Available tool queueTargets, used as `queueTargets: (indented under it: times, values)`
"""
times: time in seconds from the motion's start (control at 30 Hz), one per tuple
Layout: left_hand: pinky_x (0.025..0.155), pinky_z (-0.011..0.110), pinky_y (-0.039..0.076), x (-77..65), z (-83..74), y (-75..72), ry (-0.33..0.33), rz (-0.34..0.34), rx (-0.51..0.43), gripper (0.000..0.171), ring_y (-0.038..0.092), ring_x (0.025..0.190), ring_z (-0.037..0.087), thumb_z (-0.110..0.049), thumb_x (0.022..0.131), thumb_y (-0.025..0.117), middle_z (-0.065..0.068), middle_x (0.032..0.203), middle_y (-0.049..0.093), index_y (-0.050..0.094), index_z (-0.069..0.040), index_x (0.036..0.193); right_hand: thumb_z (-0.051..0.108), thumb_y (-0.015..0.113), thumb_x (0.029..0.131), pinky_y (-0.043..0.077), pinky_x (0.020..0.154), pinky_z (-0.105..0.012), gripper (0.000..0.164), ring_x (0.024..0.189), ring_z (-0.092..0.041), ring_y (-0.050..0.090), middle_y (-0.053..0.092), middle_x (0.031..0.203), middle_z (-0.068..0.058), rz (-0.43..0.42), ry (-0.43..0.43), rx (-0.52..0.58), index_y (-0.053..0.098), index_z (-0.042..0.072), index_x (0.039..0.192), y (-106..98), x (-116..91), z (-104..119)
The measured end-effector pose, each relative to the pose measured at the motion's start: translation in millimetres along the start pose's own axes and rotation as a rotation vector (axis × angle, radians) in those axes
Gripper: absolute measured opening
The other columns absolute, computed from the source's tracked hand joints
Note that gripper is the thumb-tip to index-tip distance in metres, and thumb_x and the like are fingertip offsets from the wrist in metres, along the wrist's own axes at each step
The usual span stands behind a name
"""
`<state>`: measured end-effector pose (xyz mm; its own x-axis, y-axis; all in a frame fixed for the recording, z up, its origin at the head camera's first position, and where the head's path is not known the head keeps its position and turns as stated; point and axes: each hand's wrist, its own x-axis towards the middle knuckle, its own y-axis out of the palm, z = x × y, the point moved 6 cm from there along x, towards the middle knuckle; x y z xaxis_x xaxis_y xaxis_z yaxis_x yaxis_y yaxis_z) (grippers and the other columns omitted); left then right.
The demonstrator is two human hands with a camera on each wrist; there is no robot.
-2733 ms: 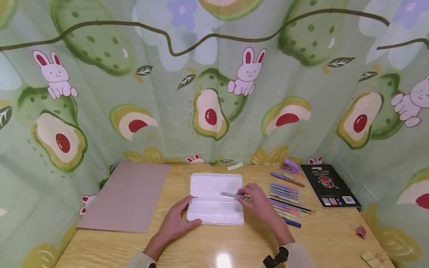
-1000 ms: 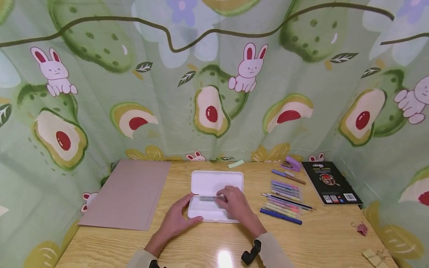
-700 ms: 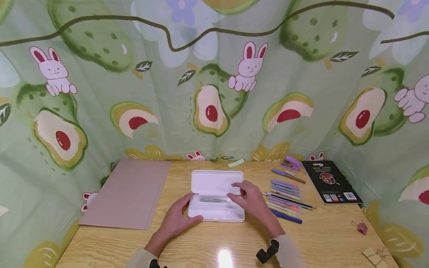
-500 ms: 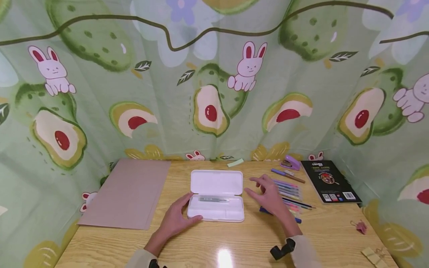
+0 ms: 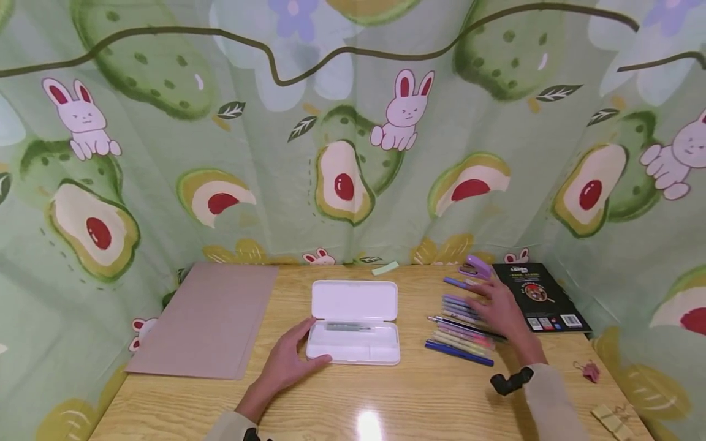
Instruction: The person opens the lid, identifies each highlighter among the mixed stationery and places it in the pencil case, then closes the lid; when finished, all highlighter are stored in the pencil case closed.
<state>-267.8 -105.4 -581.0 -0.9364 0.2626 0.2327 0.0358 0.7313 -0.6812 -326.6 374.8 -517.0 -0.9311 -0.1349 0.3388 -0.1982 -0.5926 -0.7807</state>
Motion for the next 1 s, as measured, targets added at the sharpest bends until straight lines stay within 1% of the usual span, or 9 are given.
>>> queueTargets:
  times: [0.1, 0.17, 0.23, 0.27, 0.43, 0.53, 0.67, 0.87, 1.0]
  values:
    - [0.115, 0.057, 0.042, 0.2, 2.7, 1.4, -0.010, 0.004, 0.003, 0.098, 0.046, 0.146, 0.034, -0.071, 0.080, 0.079, 0.009, 0.159, 0.050, 0.051, -0.017, 0.156, 0.021, 0.080, 0.094, 0.038, 0.080, -0.048, 0.037, 0.102, -0.039, 0.049, 0.058, 0.109, -0.022, 0.042, 0.053, -0.035, 0.076, -0.003, 0.122, 4.0, 0.7, -16.4]
    - [0.115, 0.056, 0.041, 0.3, 4.2, 2.5, -0.017, 0.008, 0.004, 0.099, 0.045, 0.147, 0.033, -0.073, 0.080, 0.077, 0.007, 0.159, 0.049, 0.050, -0.017, 0.157, 0.020, 0.079, 0.095, 0.035, 0.081, -0.049, 0.037, 0.103, -0.039, 0.046, 0.059, 0.110, -0.023, 0.047, 0.064, -0.052, 0.075, -0.004, 0.122, 5.1, 0.9, -21.5]
    - [0.116, 0.055, 0.041, 0.6, 5.2, 3.2, -0.025, 0.011, 0.001, 0.100, 0.044, 0.148, 0.032, -0.074, 0.079, 0.077, 0.006, 0.160, 0.049, 0.050, -0.017, 0.157, 0.020, 0.079, 0.095, 0.032, 0.079, -0.046, 0.036, 0.101, -0.037, 0.043, 0.058, 0.108, -0.022, 0.047, 0.067, -0.063, 0.075, -0.003, 0.123, 5.7, 1.3, -23.9]
    - [0.116, 0.055, 0.041, 0.7, 5.4, 3.3, -0.025, 0.011, 0.002, 0.100, 0.044, 0.148, 0.032, -0.075, 0.079, 0.077, 0.006, 0.160, 0.049, 0.050, -0.018, 0.157, 0.021, 0.079, 0.095, 0.031, 0.078, -0.045, 0.036, 0.100, -0.036, 0.043, 0.058, 0.108, -0.022, 0.048, 0.065, -0.067, 0.075, -0.002, 0.123, 5.7, 1.9, -24.0]
    - [0.115, 0.055, 0.042, 0.7, 3.3, 1.2, -0.009, -0.005, -0.002, 0.098, 0.047, 0.146, 0.032, -0.070, 0.080, 0.079, 0.008, 0.158, 0.051, 0.051, -0.015, 0.156, 0.017, 0.082, 0.092, 0.027, 0.075, -0.041, 0.030, 0.092, -0.031, 0.043, 0.061, 0.102, -0.017, 0.037, -0.003, -0.075, 0.079, -0.001, 0.116, 5.5, 8.0, -19.2]
    - [0.114, 0.056, 0.043, 0.1, 1.7, 0.8, 0.001, -0.010, 0.000, 0.097, 0.048, 0.145, 0.033, -0.069, 0.080, 0.080, 0.010, 0.157, 0.052, 0.052, -0.014, 0.155, 0.012, 0.084, 0.088, 0.025, 0.074, -0.040, 0.024, 0.086, -0.029, 0.046, 0.063, 0.095, -0.015, 0.022, -0.062, -0.086, 0.081, -0.002, 0.108, 5.9, 11.8, -16.1]
    - [0.114, 0.057, 0.042, -0.5, 0.9, 1.0, -0.007, -0.004, -0.010, 0.098, 0.047, 0.146, 0.035, -0.069, 0.081, 0.080, 0.011, 0.157, 0.052, 0.051, -0.012, 0.156, 0.010, 0.086, 0.085, 0.025, 0.074, -0.041, 0.016, 0.080, -0.028, 0.050, 0.067, 0.091, -0.015, 0.028, -0.092, -0.117, 0.082, 0.000, 0.096, 7.0, 17.2, -14.6]
    - [0.115, 0.057, 0.041, -0.4, 0.1, 0.1, -0.014, -0.005, -0.014, 0.098, 0.047, 0.146, 0.034, -0.069, 0.080, 0.080, 0.011, 0.157, 0.052, 0.051, -0.013, 0.156, 0.011, 0.084, 0.087, 0.026, 0.074, -0.044, 0.012, 0.082, -0.028, 0.046, 0.069, 0.097, -0.019, 0.105, -0.026, -0.143, 0.082, 0.002, 0.093, 11.2, 22.0, -19.7]
    - [0.114, 0.058, 0.042, 0.0, 0.8, 0.3, -0.016, -0.001, -0.004, 0.098, 0.047, 0.146, 0.035, -0.069, 0.080, 0.080, 0.011, 0.158, 0.051, 0.051, -0.014, 0.156, 0.011, 0.083, 0.089, 0.028, 0.076, -0.045, 0.009, 0.085, -0.030, 0.052, 0.072, 0.095, -0.017, 0.119, -0.032, -0.154, 0.081, 0.003, 0.090, 12.0, 22.8, -19.2]
